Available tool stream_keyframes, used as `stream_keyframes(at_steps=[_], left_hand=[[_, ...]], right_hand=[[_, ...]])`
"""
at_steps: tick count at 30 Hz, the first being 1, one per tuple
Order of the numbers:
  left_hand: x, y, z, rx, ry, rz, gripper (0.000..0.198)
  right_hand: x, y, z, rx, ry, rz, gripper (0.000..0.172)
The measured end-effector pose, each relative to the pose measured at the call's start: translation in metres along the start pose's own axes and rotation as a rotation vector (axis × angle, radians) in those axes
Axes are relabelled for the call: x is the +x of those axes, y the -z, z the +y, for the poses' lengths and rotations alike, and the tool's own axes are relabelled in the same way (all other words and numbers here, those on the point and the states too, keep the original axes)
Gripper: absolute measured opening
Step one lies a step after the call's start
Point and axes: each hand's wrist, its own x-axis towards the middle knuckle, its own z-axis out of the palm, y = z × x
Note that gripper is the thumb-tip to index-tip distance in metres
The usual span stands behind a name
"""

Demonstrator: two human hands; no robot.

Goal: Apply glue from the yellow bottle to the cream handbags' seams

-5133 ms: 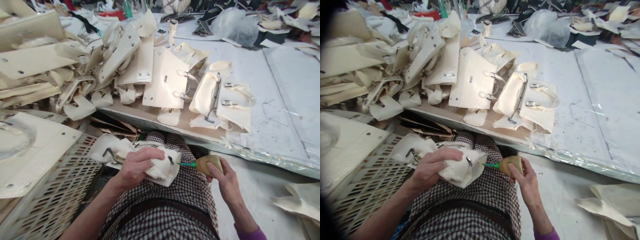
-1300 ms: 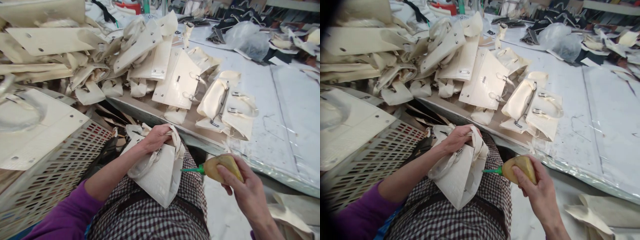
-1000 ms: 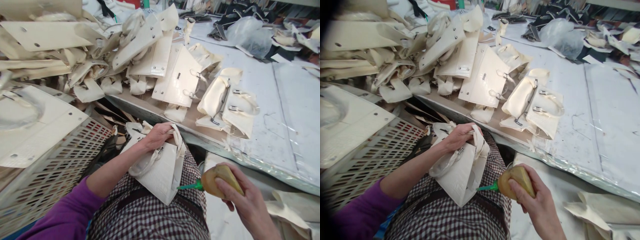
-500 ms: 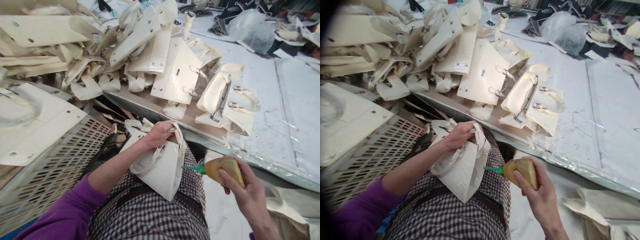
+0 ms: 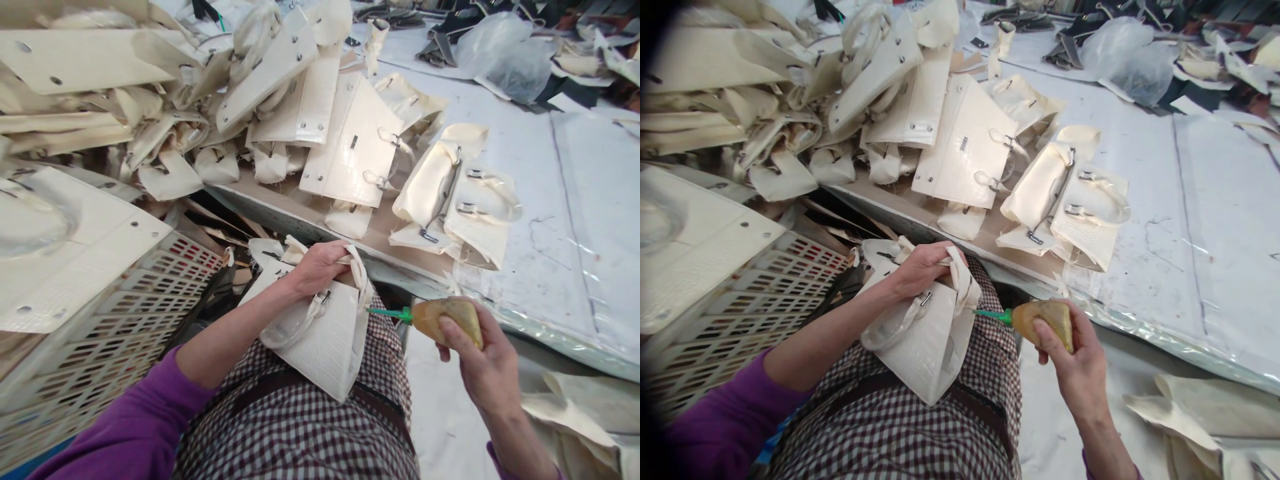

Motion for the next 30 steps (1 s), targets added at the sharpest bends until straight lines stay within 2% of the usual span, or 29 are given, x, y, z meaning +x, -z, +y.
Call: stream_keyframes(at_steps=[10,17,26,30], left_hand=[[-0.001,-0.003,-0.003,0.002,0.015,-0.005,0.018],[-0.002,-0.003,0.000,0.026,0.013,-0.017,0.018],[-0.002,-0.005,0.000,-0.006,0.012,-0.019,0.019],[-0.002,-0.005,-0.003,-0.017,0.000,-0.010,0.018]], right_hand=[[-0.001,0.007,0.020,0.122,0.012,0.011,0.052],[-0.001,0.001,0.010,0.033,0.007,-0.034,0.049],[-0.019,0.008,-0.003,-0.015,-0.149,-0.136,0.056],[-0.016,0.009,0.005,0.041,-0.137,-0.090,0.057]])
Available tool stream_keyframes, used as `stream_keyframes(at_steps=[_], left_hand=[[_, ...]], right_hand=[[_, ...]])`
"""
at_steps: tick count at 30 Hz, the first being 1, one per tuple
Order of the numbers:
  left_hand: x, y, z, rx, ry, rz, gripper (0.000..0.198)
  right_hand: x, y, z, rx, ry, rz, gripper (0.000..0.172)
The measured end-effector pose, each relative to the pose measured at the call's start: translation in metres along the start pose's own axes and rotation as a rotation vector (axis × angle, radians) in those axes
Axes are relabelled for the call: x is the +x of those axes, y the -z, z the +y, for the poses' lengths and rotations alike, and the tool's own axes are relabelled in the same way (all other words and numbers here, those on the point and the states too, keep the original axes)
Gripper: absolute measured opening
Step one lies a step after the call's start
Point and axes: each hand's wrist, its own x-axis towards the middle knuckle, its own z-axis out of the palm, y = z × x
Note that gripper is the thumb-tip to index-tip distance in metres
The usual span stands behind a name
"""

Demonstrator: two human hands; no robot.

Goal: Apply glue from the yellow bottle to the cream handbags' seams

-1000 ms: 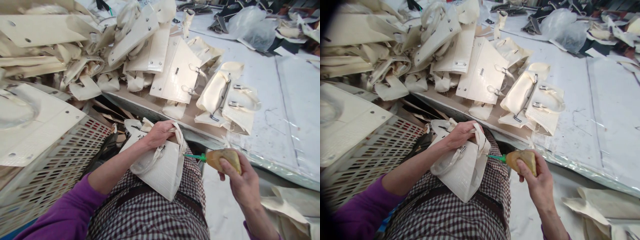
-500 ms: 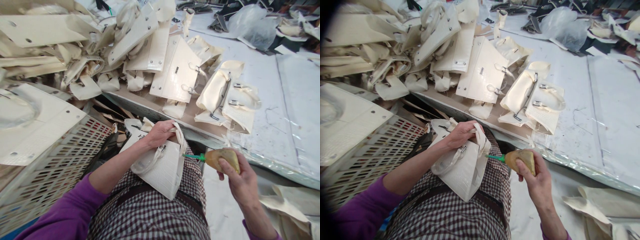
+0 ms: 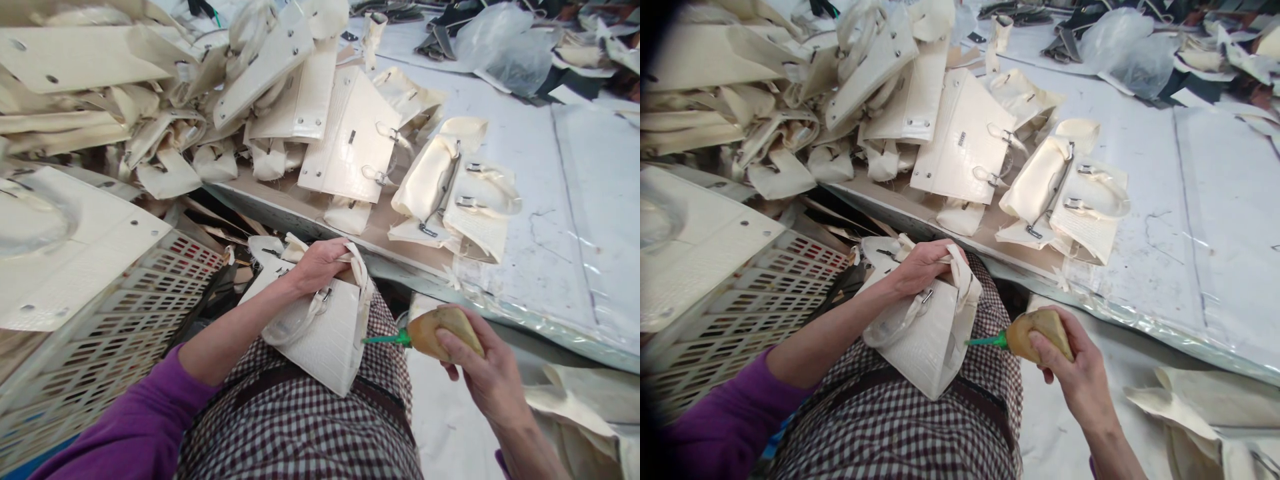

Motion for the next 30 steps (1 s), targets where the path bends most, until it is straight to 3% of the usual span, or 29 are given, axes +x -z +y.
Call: stream_keyframes(at_steps=[4,10,17,24,30], left_hand=[[-0.001,-0.001,0.000,0.003,-0.019,0.005,0.019],[-0.002,-0.003,0.001,0.033,0.009,0.002,0.018],[-0.002,-0.002,0.003,-0.008,0.013,0.013,0.018],[-0.007,-0.003,0.000,-0.101,0.032,0.033,0.016],[-0.008,0.000,-0.002,-0.148,0.006,0.063,0.016]], right_hand=[[0.000,-0.002,0.002,0.007,0.052,0.056,0.055],[-0.010,-0.002,0.001,-0.053,-0.042,-0.060,0.057],[0.012,0.002,0.014,0.047,0.118,0.107,0.054],[0.009,-0.009,0.014,-0.054,0.210,0.168,0.051],[0.008,-0.012,0.034,0.099,0.221,0.194,0.046]])
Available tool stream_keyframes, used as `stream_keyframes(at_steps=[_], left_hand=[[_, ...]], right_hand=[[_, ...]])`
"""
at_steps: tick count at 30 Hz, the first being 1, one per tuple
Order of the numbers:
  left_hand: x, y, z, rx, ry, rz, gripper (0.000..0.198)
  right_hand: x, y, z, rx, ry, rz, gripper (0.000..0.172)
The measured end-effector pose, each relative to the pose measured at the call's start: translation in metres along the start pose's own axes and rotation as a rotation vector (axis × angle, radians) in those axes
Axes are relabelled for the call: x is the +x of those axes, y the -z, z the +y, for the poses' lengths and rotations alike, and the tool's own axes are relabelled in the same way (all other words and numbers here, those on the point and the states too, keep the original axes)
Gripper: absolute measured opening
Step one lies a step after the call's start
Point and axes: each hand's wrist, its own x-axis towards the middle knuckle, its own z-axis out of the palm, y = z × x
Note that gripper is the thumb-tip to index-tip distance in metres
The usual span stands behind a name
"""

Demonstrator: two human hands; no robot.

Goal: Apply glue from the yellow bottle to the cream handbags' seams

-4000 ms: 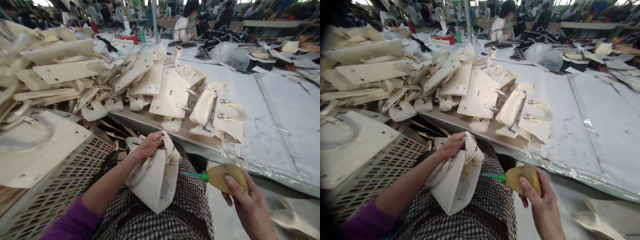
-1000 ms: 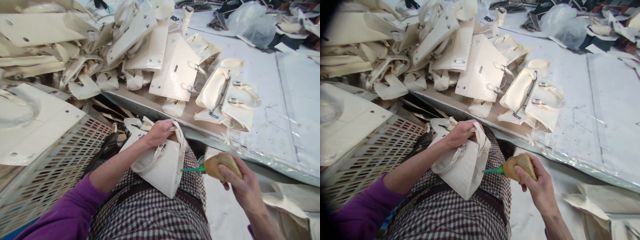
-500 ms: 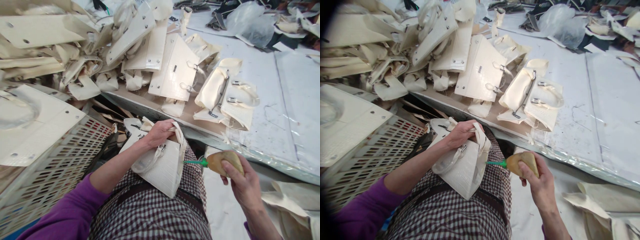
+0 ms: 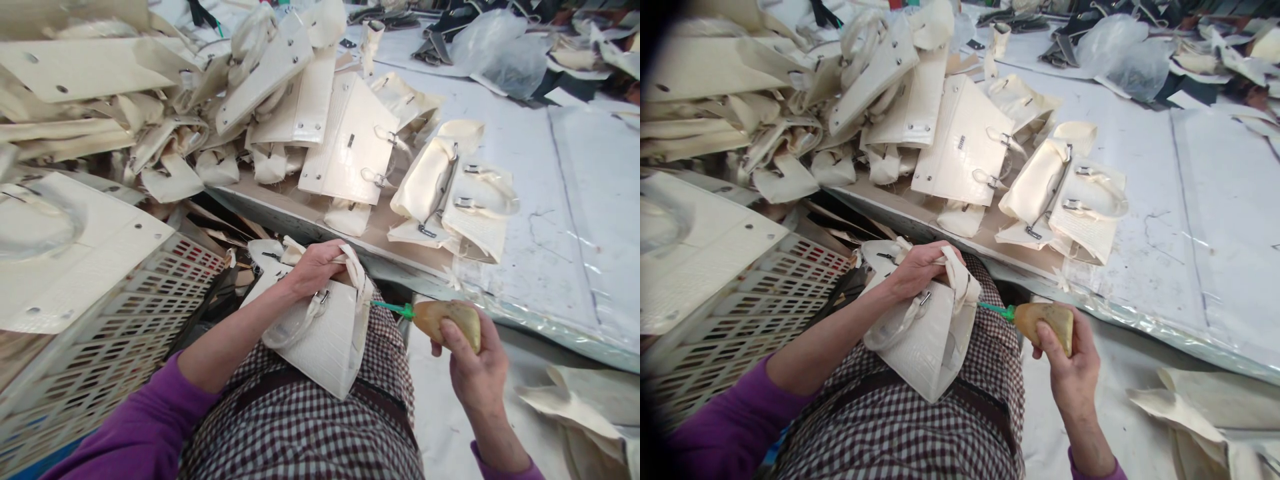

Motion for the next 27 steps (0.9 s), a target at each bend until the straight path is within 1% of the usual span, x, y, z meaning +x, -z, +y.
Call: stream_keyframes(at_steps=[3,6,9,13,16,18,20,22,25,26,27], left_hand=[[-0.001,-0.001,0.002,-0.009,0.007,0.004,0.016],[-0.002,-0.002,0.002,-0.003,0.019,0.003,0.015],[-0.002,-0.005,0.001,0.007,0.003,-0.007,0.015],[-0.001,-0.008,-0.001,0.033,-0.045,-0.021,0.015],[0.000,-0.005,0.002,0.066,-0.080,-0.001,0.016],[0.000,0.003,0.006,0.104,-0.091,0.027,0.018],[-0.001,0.014,0.013,0.173,-0.099,0.083,0.019],[-0.004,0.025,0.024,0.271,-0.135,0.197,0.018],[-0.012,0.036,0.043,0.427,-0.276,0.451,0.018],[-0.015,0.037,0.049,0.475,-0.338,0.519,0.018],[-0.019,0.037,0.052,0.523,-0.396,0.561,0.017]], right_hand=[[0.001,0.000,0.003,0.048,-0.039,-0.004,0.045],[0.004,0.002,-0.001,0.031,-0.065,-0.028,0.046],[0.009,0.008,-0.007,-0.030,-0.104,-0.092,0.049],[0.014,0.016,-0.014,-0.045,-0.246,-0.199,0.056],[0.014,0.016,-0.017,0.067,-0.358,-0.260,0.050],[0.013,0.014,-0.018,0.197,-0.392,-0.232,0.047],[0.011,0.011,-0.018,0.323,-0.386,-0.185,0.050],[0.010,0.011,-0.018,0.414,-0.368,-0.152,0.055],[0.007,0.016,-0.016,0.488,-0.377,-0.109,0.071],[0.006,0.018,-0.015,0.504,-0.382,-0.097,0.076],[0.004,0.021,-0.014,0.518,-0.385,-0.095,0.078]])
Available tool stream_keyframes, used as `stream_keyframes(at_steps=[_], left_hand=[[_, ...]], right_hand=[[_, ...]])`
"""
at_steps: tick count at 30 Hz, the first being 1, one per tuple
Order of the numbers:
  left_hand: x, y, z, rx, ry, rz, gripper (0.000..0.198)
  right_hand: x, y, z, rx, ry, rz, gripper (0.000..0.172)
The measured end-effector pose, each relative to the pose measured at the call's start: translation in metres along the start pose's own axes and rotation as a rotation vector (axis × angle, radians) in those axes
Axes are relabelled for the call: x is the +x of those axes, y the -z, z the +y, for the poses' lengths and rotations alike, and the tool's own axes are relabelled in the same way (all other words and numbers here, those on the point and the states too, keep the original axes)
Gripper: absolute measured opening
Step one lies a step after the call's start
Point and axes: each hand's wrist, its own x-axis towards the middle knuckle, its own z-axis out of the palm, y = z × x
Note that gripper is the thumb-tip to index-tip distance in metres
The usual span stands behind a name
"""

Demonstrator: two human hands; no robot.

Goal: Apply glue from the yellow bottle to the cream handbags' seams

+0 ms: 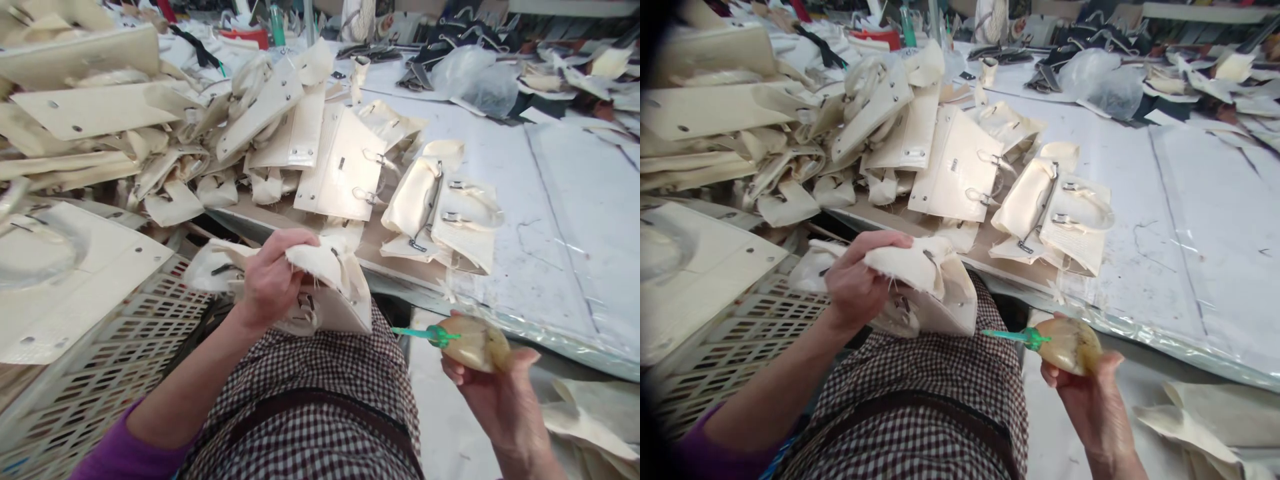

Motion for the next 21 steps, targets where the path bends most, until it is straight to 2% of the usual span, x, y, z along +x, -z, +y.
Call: stream_keyframes(at_steps=[2,5,8,12,16,21], left_hand=[[-0.009,0.003,0.006,0.060,-0.104,0.008,0.017],[-0.033,0.003,0.011,0.059,-0.129,-0.106,0.017],[-0.060,0.003,0.014,-0.046,0.001,-0.192,0.017],[-0.084,0.010,0.023,-0.178,0.253,-0.141,0.013],[-0.093,0.019,0.036,-0.252,0.411,-0.158,0.019],[-0.090,0.029,0.041,-0.294,0.528,-0.143,0.021]], right_hand=[[-0.004,0.006,0.002,0.017,-0.005,-0.027,0.068],[-0.008,0.013,0.010,-0.002,-0.026,-0.072,0.055],[-0.010,0.017,0.021,-0.098,-0.007,-0.054,0.049],[-0.008,0.015,0.033,-0.247,0.061,0.005,0.043],[-0.001,0.004,0.037,-0.413,0.107,-0.027,0.044],[0.015,0.000,0.042,-0.676,0.187,-0.033,0.057]])
